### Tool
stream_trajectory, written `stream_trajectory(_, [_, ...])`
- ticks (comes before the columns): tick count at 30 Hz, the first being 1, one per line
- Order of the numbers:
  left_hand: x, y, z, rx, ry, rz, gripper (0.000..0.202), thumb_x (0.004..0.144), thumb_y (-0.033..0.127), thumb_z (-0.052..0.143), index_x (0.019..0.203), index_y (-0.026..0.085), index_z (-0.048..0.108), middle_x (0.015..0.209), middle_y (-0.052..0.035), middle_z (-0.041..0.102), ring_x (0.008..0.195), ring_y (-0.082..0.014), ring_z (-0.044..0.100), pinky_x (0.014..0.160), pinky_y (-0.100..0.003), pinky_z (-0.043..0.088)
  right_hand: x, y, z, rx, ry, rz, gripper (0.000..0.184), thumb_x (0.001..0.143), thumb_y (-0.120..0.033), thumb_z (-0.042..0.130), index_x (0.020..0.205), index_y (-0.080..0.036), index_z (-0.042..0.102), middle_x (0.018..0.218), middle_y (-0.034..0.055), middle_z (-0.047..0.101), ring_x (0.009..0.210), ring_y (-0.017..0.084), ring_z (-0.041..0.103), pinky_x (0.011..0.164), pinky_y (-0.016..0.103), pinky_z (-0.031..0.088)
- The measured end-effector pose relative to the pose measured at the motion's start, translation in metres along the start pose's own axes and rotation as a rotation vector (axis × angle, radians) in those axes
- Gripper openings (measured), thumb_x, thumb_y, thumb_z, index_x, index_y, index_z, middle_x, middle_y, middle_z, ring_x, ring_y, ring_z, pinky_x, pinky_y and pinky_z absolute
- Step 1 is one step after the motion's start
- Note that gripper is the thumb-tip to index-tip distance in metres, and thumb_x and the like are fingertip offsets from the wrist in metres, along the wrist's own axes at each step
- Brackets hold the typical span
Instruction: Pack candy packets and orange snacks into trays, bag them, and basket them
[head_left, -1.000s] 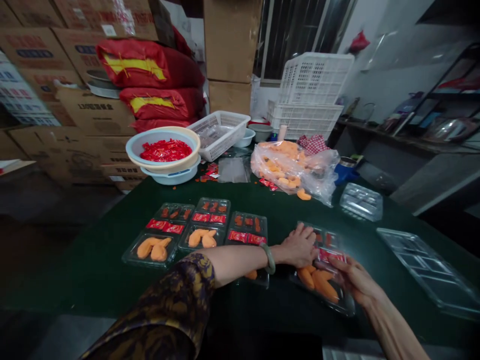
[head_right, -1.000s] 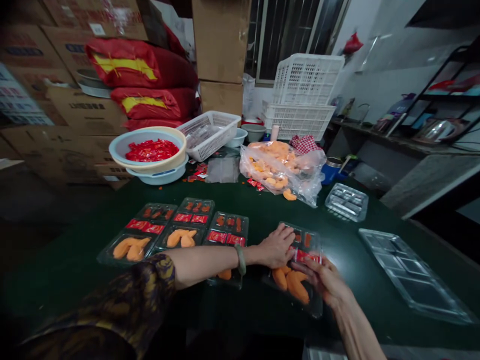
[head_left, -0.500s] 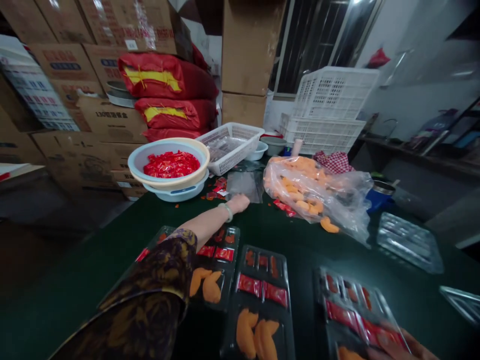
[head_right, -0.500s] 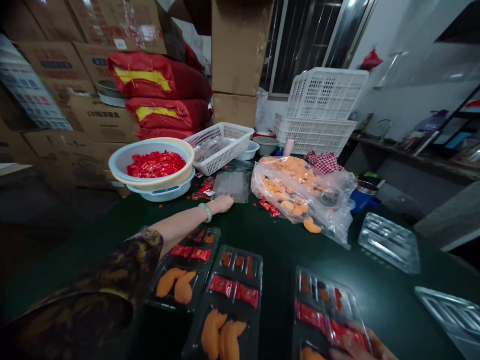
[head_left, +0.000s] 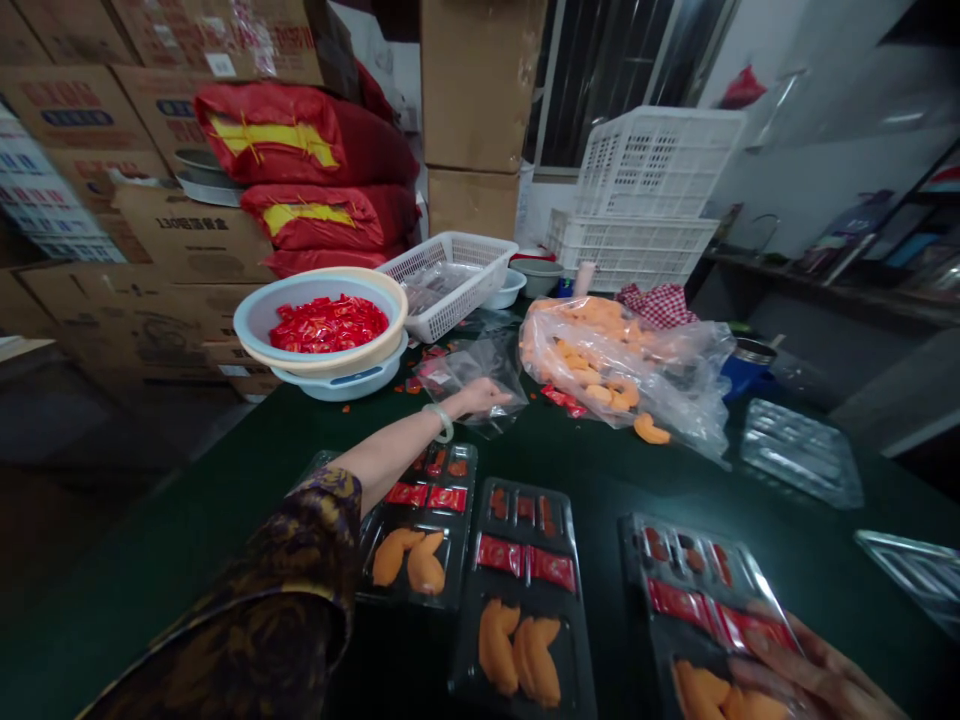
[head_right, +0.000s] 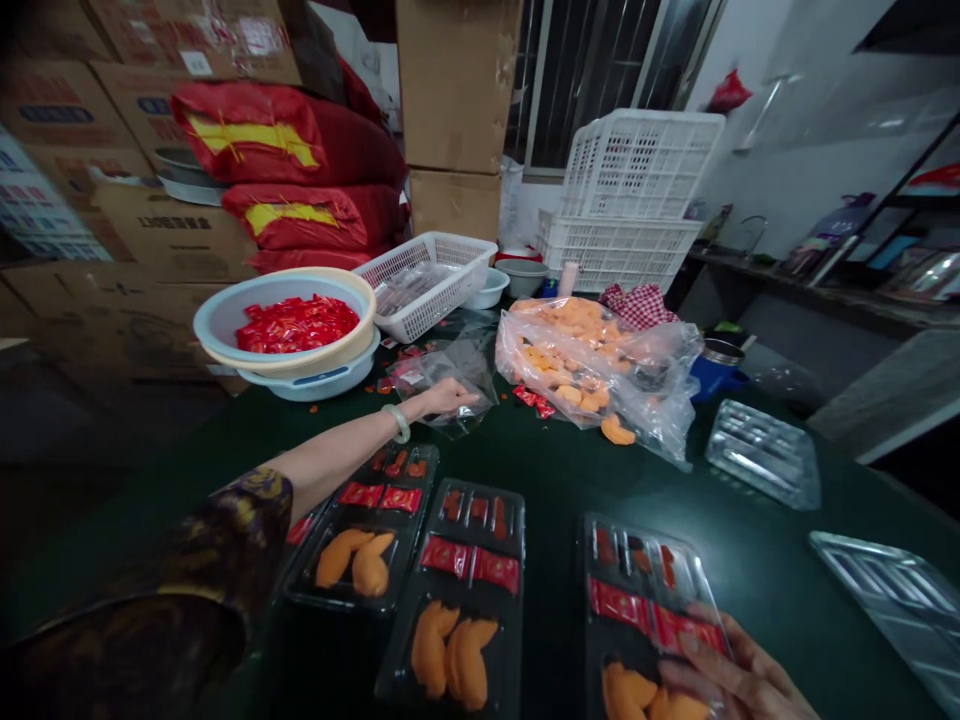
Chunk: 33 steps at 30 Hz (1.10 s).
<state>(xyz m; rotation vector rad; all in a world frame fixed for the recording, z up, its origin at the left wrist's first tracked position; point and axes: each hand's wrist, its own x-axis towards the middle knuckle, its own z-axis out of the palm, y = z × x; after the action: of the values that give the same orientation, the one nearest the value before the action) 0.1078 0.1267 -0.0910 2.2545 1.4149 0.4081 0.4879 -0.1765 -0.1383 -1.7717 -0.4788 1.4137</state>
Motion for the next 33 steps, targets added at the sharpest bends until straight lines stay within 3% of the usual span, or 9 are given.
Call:
stream_trajectory(5, [-0.015,-0.001,-0.005,-0.159,-0.04,-0.007,0.043,0.084,0.039,0.043,0.053,0.012,0.054,0.048,-0.0029,0.054,0.044,-0.0088,0.045,0.047,-0.02,0.035,-0.028,-0.018,0.016,0.236,-0.049,0.075,0.054,0.039,-0.022,0.08,0.085,-0.037,0.057,0.077,0.0103,0.07,0.074,0.03,0.068,0.05,0.03,0.053])
stream_trajectory(8, [-0.024,0.012,-0.013,-0.17,-0.035,0.011,0.024,0.076,0.024,0.05,0.056,0.011,0.057,0.049,-0.0032,0.055,0.047,-0.0091,0.047,0.048,-0.02,0.037,-0.04,-0.023,0.021,0.288,-0.076,0.02,0.05,0.045,-0.017,0.08,0.088,-0.027,0.057,0.072,0.0082,0.07,0.068,0.03,0.069,0.055,0.034,0.059])
stream_trajectory(10, [-0.03,0.033,-0.016,-0.147,-0.032,0.051,0.019,0.071,0.019,0.049,0.056,0.011,0.057,0.048,-0.0019,0.054,0.047,-0.009,0.047,0.048,-0.02,0.037,-0.048,-0.026,0.017,0.279,-0.173,-0.015,0.045,0.049,-0.014,0.081,0.087,-0.021,0.057,0.074,0.008,0.071,0.069,0.029,0.07,0.061,0.035,0.06])
stream_trajectory(13, [-0.036,0.085,-0.009,-0.082,-0.022,0.181,0.017,0.068,0.016,0.047,0.053,0.012,0.054,0.049,0.0016,0.049,0.048,-0.0081,0.043,0.05,-0.02,0.034,-0.066,-0.026,0.004,0.261,-0.332,-0.105,0.039,0.056,-0.01,0.079,0.089,-0.018,0.059,0.075,0.0055,0.072,0.063,0.02,0.069,0.057,0.024,0.058])
stream_trajectory(17, [-0.053,0.178,0.039,0.001,-0.06,0.428,0.015,0.065,0.018,0.056,0.052,0.014,0.05,0.054,0.0017,0.048,0.056,-0.0101,0.044,0.055,-0.022,0.032,-0.101,-0.011,-0.006,0.31,-0.505,-0.202,0.04,0.063,-0.015,0.076,0.098,-0.021,0.058,0.07,-0.0003,0.069,0.05,0.012,0.064,0.049,0.019,0.053])
stream_trajectory(22, [-0.095,0.265,0.127,0.267,-0.24,0.877,0.012,0.073,0.013,0.051,0.061,0.016,0.052,0.071,-0.0042,0.058,0.071,-0.016,0.053,0.06,-0.024,0.034,-0.129,0.025,-0.007,0.383,-0.686,-0.208,0.037,0.066,-0.015,0.074,0.098,-0.019,0.057,0.081,0.0016,0.068,0.069,0.016,0.067,0.065,0.028,0.055])
stream_trajectory(26, [-0.111,0.284,0.16,0.227,-0.378,1.04,0.017,0.078,0.015,0.052,0.061,0.016,0.048,0.071,-0.0024,0.057,0.07,-0.0133,0.051,0.062,-0.023,0.036,-0.134,0.056,-0.032,0.433,-0.643,-0.181,0.035,0.066,-0.015,0.074,0.097,-0.016,0.057,0.081,0.0023,0.068,0.069,0.015,0.067,0.067,0.027,0.054])
stream_trajectory(30, [-0.109,0.284,0.16,0.118,-0.432,1.094,0.02,0.08,0.018,0.054,0.063,0.016,0.046,0.072,-0.0018,0.053,0.066,-0.011,0.046,0.062,-0.021,0.037,-0.137,0.077,-0.059,0.464,-0.545,-0.16,0.032,0.065,-0.014,0.075,0.092,-0.016,0.058,0.079,0.0031,0.07,0.07,0.016,0.068,0.064,0.025,0.054])
stream_trajectory(33, [-0.114,0.288,0.16,0.091,-0.41,1.151,0.013,0.08,0.014,0.051,0.067,0.015,0.048,0.086,-0.0051,0.054,0.077,-0.0125,0.048,0.069,-0.022,0.039,-0.139,0.084,-0.065,0.425,-0.522,-0.177,0.037,0.065,-0.017,0.076,0.094,-0.017,0.054,0.075,0.0017,0.069,0.061,0.016,0.067,0.053,0.023,0.054])
